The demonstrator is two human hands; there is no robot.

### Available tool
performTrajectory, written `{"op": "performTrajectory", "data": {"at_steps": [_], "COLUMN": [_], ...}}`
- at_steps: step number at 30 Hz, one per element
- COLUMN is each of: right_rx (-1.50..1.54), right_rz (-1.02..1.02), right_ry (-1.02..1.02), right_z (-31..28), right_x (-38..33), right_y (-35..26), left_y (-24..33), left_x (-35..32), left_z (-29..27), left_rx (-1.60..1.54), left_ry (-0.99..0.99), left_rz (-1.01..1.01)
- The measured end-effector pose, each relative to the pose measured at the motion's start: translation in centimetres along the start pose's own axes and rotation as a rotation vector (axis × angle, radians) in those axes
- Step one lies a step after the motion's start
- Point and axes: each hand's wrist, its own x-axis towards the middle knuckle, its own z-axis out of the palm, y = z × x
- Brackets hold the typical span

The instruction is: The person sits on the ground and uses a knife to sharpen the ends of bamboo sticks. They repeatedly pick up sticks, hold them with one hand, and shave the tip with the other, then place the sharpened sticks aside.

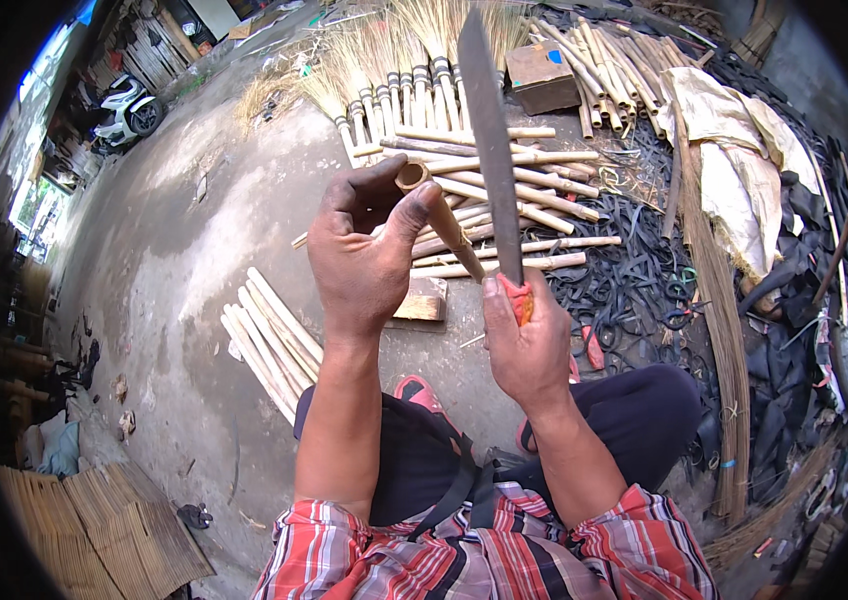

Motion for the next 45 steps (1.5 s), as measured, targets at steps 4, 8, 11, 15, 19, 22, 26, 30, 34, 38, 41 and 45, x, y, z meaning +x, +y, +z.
{"op": "performTrajectory", "data": {"at_steps": [4,8,11,15,19,22,26,30,34,38,41,45], "right_rx": [-0.334,-0.394,-0.316,-0.028,-0.29,-0.371,-0.189,-0.117,-0.342,-0.197,0.003,-0.104], "right_rz": [-0.075,0.38,0.256,0.004,0.099,0.366,0.128,-0.052,0.313,0.236,-0.006,0.165], "right_ry": [-0.015,-0.192,-0.104,0.039,-0.1,-0.17,-0.062,0.01,-0.176,-0.081,0.022,-0.074], "right_z": [1.0,1.2,1.1,1.5,2.0,1.5,1.1,1.4,1.3,1.2,1.5,1.7], "right_x": [-0.6,0.0,-0.6,-1.5,-0.3,0.2,-1.4,-1.4,-0.1,-0.9,-1.5,-0.5], "right_y": [2.9,5.7,4.7,1.7,2.0,2.9,2.7,2.5,3.8,3.7,2.8,2.4], "left_y": [0.0,0.3,0.3,-0.1,0.1,0.5,0.1,-0.1,0.5,0.4,0.2,0.2], "left_x": [-0.2,0.4,0.5,0.5,0.2,-0.1,0.1,0.2,0.0,0.5,0.6,0.3], "left_z": [0.2,-0.2,-0.9,-0.7,0.2,0.1,-0.3,0.0,0.0,-0.9,-1.2,-1.0], "left_rx": [0.033,0.028,0.024,-0.003,0.046,0.017,0.037,0.033,0.057,0.047,0.104,0.107], "left_ry": [-0.032,-0.053,-0.026,0.03,-0.002,0.01,0.006,0.005,-0.015,-0.046,-0.078,-0.121], "left_rz": [0.04,0.008,-0.007,0.022,0.055,0.039,0.043,0.041,0.01,0.012,0.024,0.021]}}
